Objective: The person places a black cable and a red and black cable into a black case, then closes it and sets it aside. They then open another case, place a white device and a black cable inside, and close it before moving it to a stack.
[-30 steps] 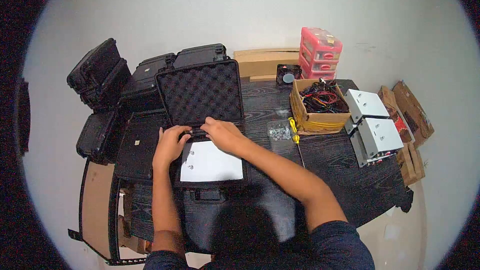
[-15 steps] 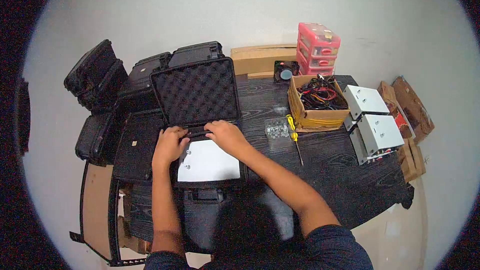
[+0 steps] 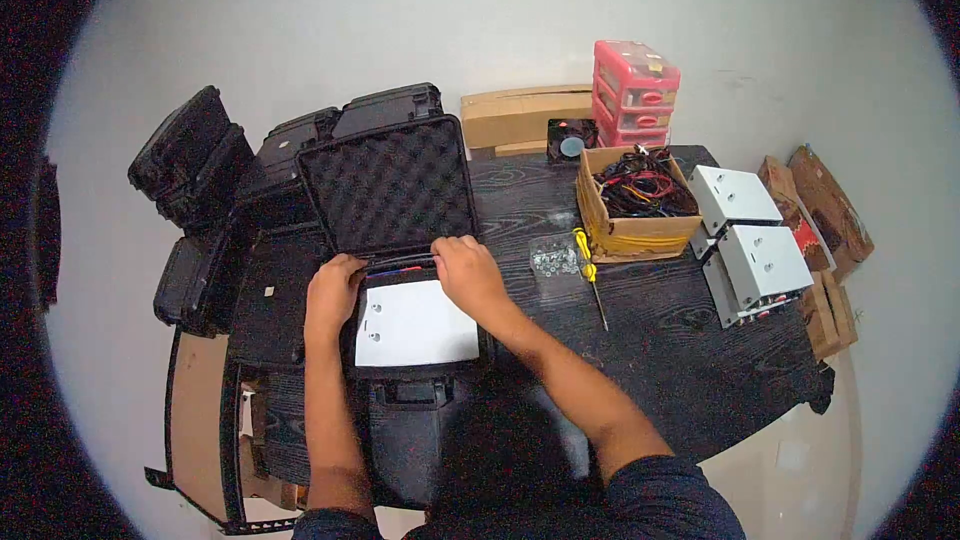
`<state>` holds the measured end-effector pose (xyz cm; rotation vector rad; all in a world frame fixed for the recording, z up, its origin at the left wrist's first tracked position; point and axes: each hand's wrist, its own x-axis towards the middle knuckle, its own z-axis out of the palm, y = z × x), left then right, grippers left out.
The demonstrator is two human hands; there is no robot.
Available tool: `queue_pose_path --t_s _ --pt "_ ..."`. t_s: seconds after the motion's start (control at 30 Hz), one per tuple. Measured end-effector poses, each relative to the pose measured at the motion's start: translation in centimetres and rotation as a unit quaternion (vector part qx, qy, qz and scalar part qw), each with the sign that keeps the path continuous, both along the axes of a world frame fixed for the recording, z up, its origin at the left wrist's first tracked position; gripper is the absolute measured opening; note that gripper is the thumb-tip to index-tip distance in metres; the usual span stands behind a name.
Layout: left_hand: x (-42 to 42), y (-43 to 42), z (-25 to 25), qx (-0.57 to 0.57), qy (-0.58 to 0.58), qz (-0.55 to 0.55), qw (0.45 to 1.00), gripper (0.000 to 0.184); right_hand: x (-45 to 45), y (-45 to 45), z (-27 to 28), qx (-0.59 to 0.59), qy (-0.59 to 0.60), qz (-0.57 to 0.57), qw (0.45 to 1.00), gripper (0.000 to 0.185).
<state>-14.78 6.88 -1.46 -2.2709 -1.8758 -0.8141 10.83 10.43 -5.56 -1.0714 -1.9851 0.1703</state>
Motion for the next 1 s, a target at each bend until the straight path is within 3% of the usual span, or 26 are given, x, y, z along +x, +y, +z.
queue_pose_path --t_s 0.17,0.43,0.57,0.73,0.77,0.9,1.0 --pt "0.2 -0.2 0.2 -0.001 -0.003 -0.002 1.0 0.024 0.1 -0.4 -0.3 0.043 0.019 0.019 0.999 0.026" --pt "0.1 0.0 -0.4 0.02 0.087 -0.037 0.995 0.033 0.3 -0.6 0.0 0.05 -0.008 0.03 0.998 0.027" --pt "-0.3 0.1 -0.6 0.031 0.041 -0.07 0.996 0.032 0.2 -0.5 -0.2 0.02 0.03 0.047 0.998 0.022" --pt "-0.8 0.8 -0.9 -0.041 0.013 -0.102 0.994 0.022 0.2 0.2 -1.5 -0.018 0.054 0.052 0.997 0.019" --pt "-1.1 1.2 -1.0 -0.041 0.013 -0.102 0.994 0.022 0.3 0.4 -1.7 0.006 0.015 0.034 0.999 0.02" --pt "-1.8 1.8 -1.2 -0.117 -0.031 -0.114 0.986 0.03 0.5 -0.2 -0.6 0.001 -0.065 0.007 0.998 0.025" --pt "-2.1 2.2 -1.7 -0.148 -0.028 -0.122 0.981 0.04 1.3 1.0 -1.0 0.015 -0.024 0.048 0.998 0.022"
